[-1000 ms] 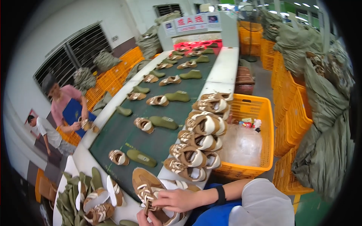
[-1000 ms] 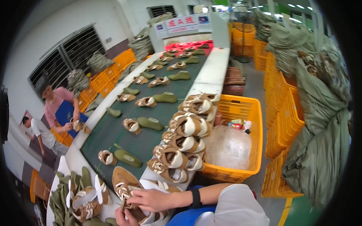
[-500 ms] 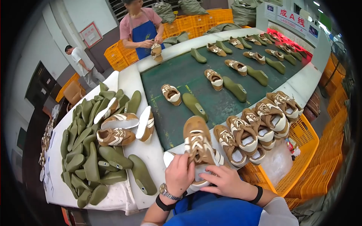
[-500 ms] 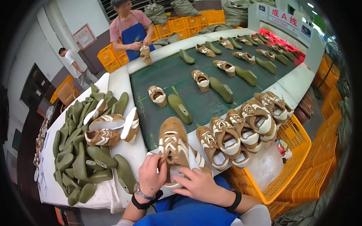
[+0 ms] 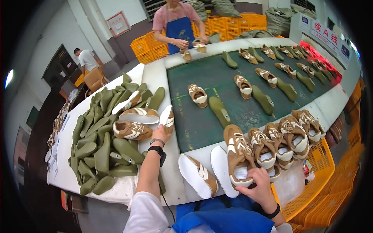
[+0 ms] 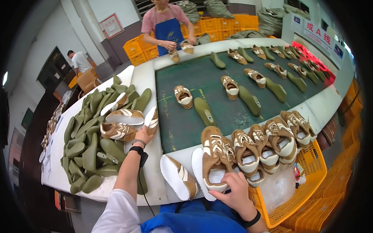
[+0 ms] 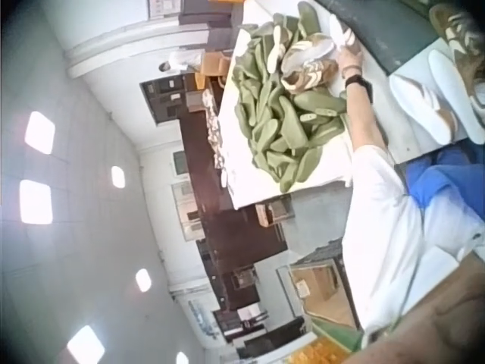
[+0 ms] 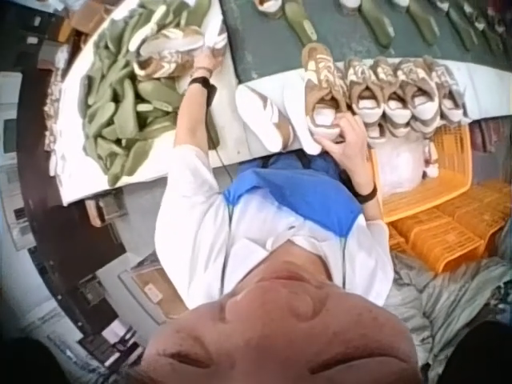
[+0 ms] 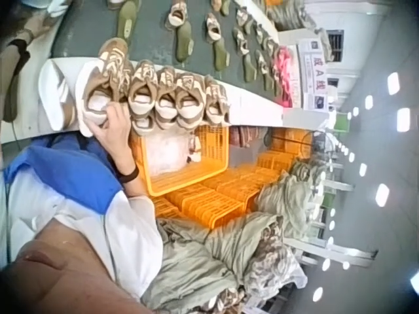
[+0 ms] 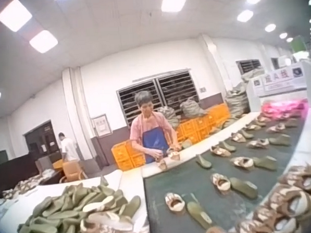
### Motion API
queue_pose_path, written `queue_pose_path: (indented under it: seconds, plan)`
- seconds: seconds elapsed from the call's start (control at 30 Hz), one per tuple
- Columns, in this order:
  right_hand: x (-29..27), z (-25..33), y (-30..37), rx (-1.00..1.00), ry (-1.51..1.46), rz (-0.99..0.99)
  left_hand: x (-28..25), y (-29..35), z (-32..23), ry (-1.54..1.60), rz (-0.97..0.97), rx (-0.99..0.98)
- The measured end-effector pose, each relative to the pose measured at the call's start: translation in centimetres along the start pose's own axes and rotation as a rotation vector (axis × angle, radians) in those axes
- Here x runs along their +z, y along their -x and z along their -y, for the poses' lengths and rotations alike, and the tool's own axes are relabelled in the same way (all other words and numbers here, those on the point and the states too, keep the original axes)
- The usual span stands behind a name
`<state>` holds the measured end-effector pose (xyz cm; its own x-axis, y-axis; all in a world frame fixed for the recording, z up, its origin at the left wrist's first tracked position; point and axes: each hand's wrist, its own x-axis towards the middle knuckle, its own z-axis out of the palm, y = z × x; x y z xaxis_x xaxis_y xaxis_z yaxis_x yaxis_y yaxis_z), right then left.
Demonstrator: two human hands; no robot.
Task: The recorder is assembling sneakers by inserting shoe lasts and arranging them on a conveyor belt in a shoe manufacturing facility.
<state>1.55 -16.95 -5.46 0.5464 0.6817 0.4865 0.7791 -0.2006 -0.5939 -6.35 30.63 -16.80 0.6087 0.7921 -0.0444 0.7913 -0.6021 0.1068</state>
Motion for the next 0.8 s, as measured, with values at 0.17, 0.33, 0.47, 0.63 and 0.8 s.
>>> queue_pose_path:
  seconds: [0.17, 0.33, 0.47, 0.63, 0.8]
  plan:
    - [-0.2, -0.5, 1.1, -0.002, -0.061, -0.042, -4.3, 4.4, -0.3, 1.215, 0.285, -0.258]
    - [1.6, 1.5, -0.8, -0.108, -0.126, 0.024, -5.3, 11.3, 4.9, 0.543, 0.269, -0.252]
    - [2.7, 3.4, -1.9, -0.232, -0.151, 0.031, -7.0, 15.1, 3.9, 0.171, 0.108, -0.151]
    - [4.4, 4.7, -2.9, -0.239, -0.25, 0.103, -5.9, 14.9, 5.1, 0.53, 0.027, -0.213]
    - [12.4, 5.7, -2.5, -0.297, -0.365, 0.487, -3.0, 13.5, 9.3, 0.028, 0.075, -0.001]
